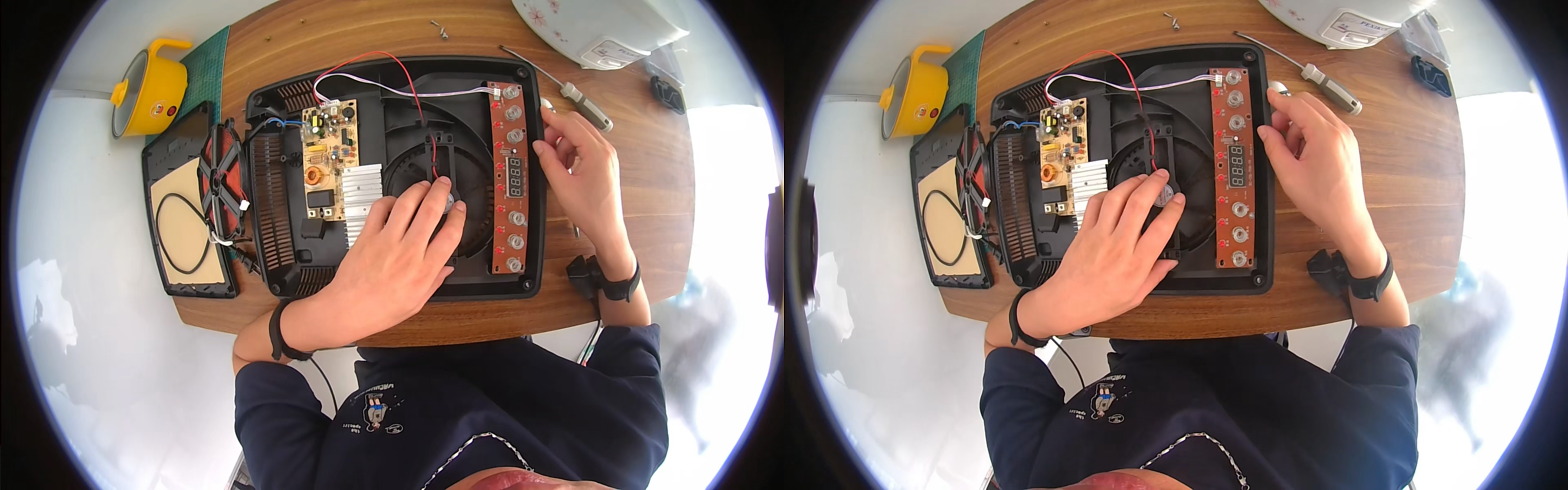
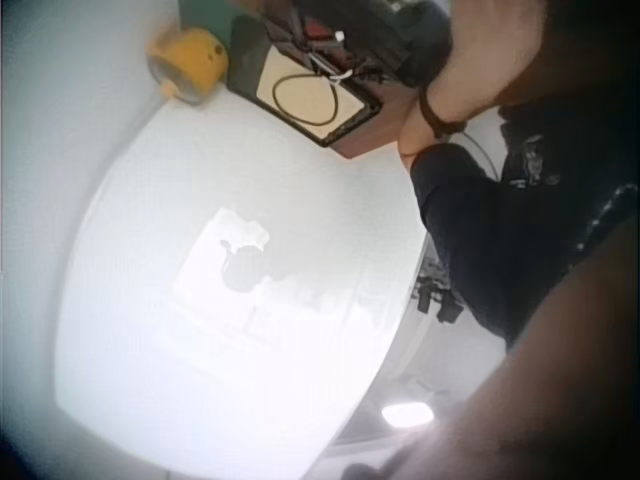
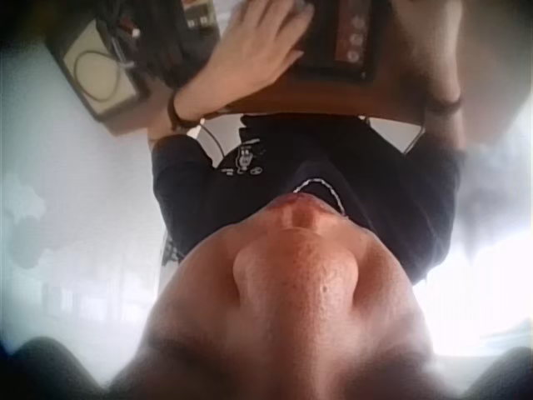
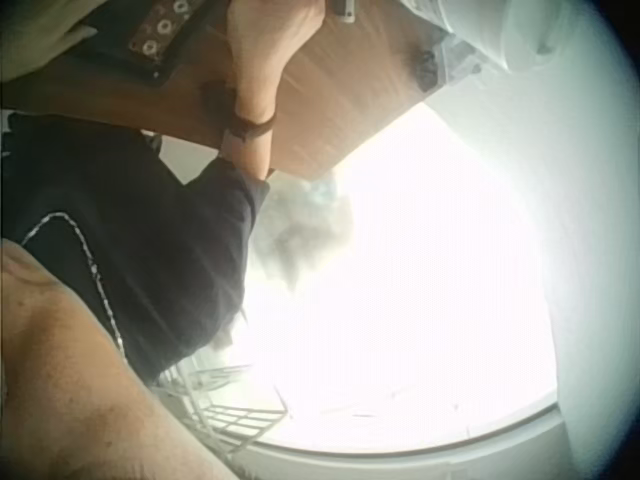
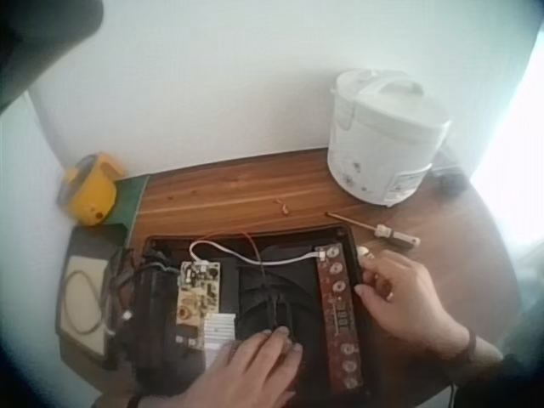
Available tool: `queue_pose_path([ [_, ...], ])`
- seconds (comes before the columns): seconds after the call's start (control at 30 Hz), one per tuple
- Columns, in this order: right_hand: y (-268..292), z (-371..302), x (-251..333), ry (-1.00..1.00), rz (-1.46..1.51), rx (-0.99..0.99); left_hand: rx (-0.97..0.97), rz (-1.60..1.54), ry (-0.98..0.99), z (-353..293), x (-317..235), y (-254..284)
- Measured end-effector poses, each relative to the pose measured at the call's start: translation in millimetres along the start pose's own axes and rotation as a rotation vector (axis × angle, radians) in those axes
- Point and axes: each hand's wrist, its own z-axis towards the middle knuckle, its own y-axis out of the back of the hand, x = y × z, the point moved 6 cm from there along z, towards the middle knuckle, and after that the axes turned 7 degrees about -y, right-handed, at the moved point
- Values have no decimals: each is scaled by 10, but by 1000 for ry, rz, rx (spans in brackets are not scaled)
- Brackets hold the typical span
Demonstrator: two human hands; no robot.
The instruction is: The person assembles an electronic device on a wooden table. They use a screwdriver to secure a circuit board, connect wires to a fan, and install the fan into the device housing.
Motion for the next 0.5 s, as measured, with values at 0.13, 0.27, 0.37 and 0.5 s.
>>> queue_pose_path([
  [0.13,25,-6,48,13,-48,11,-12,4,-5,-2,-2,8],
  [0.27,112,-5,173,67,-165,63,-10,8,-8,-10,-3,4],
  [0.37,275,121,278,116,-288,65,-22,32,-19,-21,0,2],
  [0.5,405,511,521,278,-389,22,-30,49,-32,-33,3,-11],
])
